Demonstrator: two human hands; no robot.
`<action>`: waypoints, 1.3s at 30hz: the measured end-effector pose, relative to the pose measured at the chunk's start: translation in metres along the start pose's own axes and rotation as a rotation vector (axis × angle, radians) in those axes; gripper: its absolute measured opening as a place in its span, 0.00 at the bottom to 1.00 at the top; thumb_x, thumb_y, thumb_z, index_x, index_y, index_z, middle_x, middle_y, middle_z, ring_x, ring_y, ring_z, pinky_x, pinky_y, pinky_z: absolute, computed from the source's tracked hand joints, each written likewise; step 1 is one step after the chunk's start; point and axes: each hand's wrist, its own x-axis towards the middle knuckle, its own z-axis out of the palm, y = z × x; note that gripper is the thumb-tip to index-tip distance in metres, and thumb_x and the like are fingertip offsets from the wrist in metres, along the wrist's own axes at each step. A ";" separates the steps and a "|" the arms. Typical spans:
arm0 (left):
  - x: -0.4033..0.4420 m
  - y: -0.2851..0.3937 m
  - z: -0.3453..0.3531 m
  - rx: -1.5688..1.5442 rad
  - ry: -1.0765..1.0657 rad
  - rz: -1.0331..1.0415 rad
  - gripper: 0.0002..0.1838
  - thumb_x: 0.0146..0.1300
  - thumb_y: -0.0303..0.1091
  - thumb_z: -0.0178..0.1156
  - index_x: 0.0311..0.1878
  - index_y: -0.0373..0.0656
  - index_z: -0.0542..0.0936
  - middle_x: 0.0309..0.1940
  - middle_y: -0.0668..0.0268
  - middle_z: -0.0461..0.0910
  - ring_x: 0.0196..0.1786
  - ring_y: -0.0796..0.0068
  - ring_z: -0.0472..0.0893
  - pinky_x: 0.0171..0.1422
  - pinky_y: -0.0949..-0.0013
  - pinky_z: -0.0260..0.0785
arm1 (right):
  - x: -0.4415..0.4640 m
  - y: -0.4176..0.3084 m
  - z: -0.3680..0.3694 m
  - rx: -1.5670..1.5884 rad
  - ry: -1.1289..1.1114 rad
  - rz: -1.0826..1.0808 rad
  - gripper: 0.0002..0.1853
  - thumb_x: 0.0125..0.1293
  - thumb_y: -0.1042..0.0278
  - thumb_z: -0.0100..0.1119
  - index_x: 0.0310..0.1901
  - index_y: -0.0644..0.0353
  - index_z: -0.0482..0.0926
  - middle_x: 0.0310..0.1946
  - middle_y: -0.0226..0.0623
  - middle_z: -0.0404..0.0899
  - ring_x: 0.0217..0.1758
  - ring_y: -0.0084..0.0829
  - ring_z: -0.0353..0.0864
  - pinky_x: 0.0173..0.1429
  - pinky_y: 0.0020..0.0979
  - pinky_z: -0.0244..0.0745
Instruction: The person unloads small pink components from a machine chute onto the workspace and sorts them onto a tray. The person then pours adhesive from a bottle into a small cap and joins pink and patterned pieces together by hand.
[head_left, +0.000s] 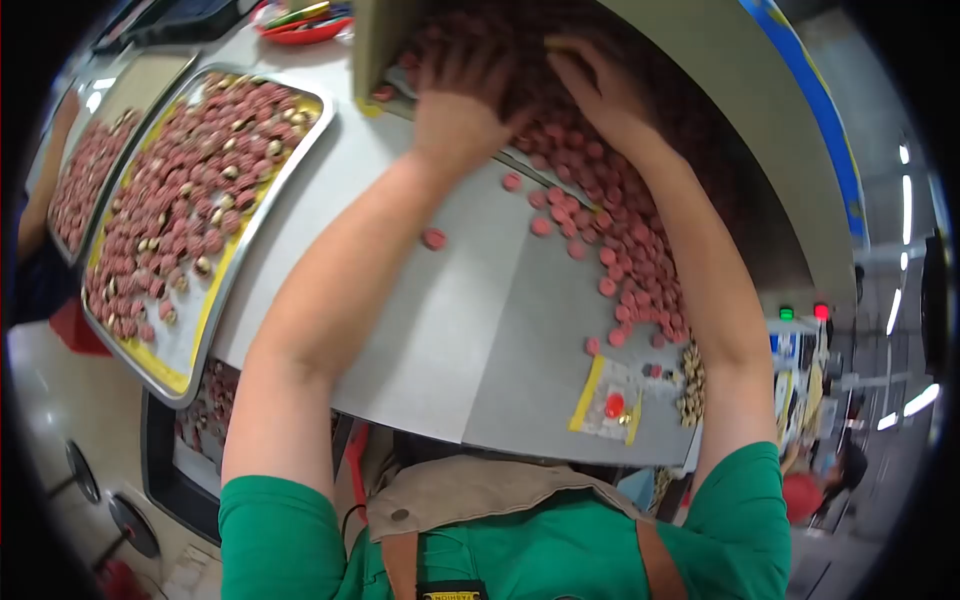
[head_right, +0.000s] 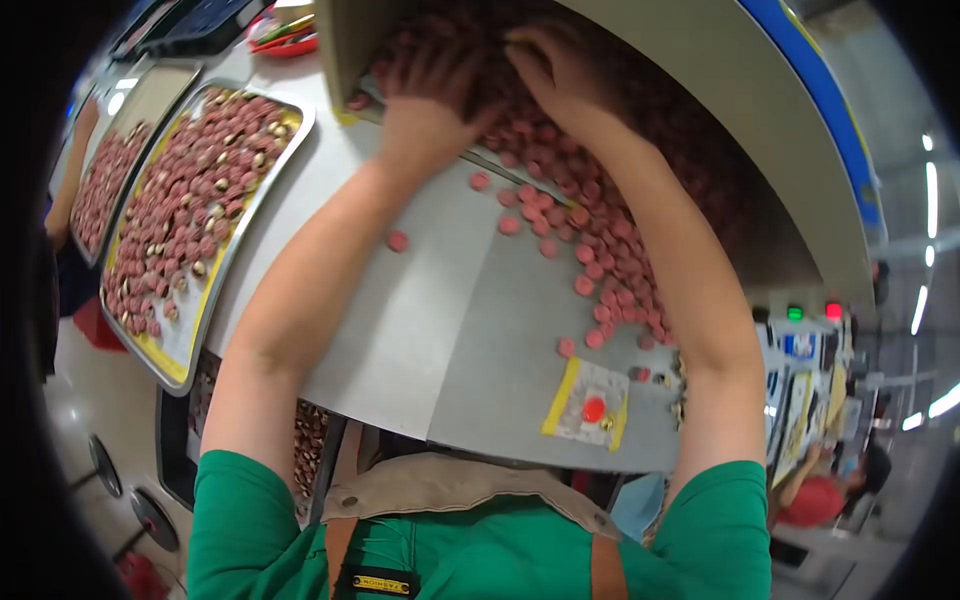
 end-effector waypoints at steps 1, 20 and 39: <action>-0.001 -0.001 0.001 0.028 0.005 -0.001 0.37 0.59 0.60 0.64 0.66 0.47 0.75 0.66 0.61 0.74 0.72 0.56 0.67 0.78 0.44 0.48 | -0.027 -0.022 -0.024 0.004 -0.025 0.037 0.17 0.71 0.58 0.59 0.55 0.60 0.80 0.52 0.44 0.80 0.54 0.44 0.81 0.61 0.39 0.74; -0.051 0.018 -0.098 -0.205 -0.947 0.026 0.38 0.67 0.42 0.64 0.75 0.35 0.62 0.72 0.42 0.63 0.77 0.48 0.61 0.79 0.52 0.51 | -0.313 -0.061 -0.132 -0.097 -0.304 0.855 0.45 0.44 0.53 0.79 0.64 0.59 0.68 0.53 0.50 0.77 0.57 0.51 0.78 0.58 0.45 0.77; -0.056 0.172 -0.102 -0.680 -0.636 0.256 0.18 0.73 0.30 0.59 0.62 0.33 0.78 0.52 0.53 0.84 0.53 0.61 0.84 0.63 0.63 0.74 | -0.236 -0.024 -0.016 0.035 -0.073 1.228 0.25 0.55 0.66 0.69 0.56 0.58 0.81 0.59 0.52 0.76 0.56 0.45 0.82 0.50 0.41 0.81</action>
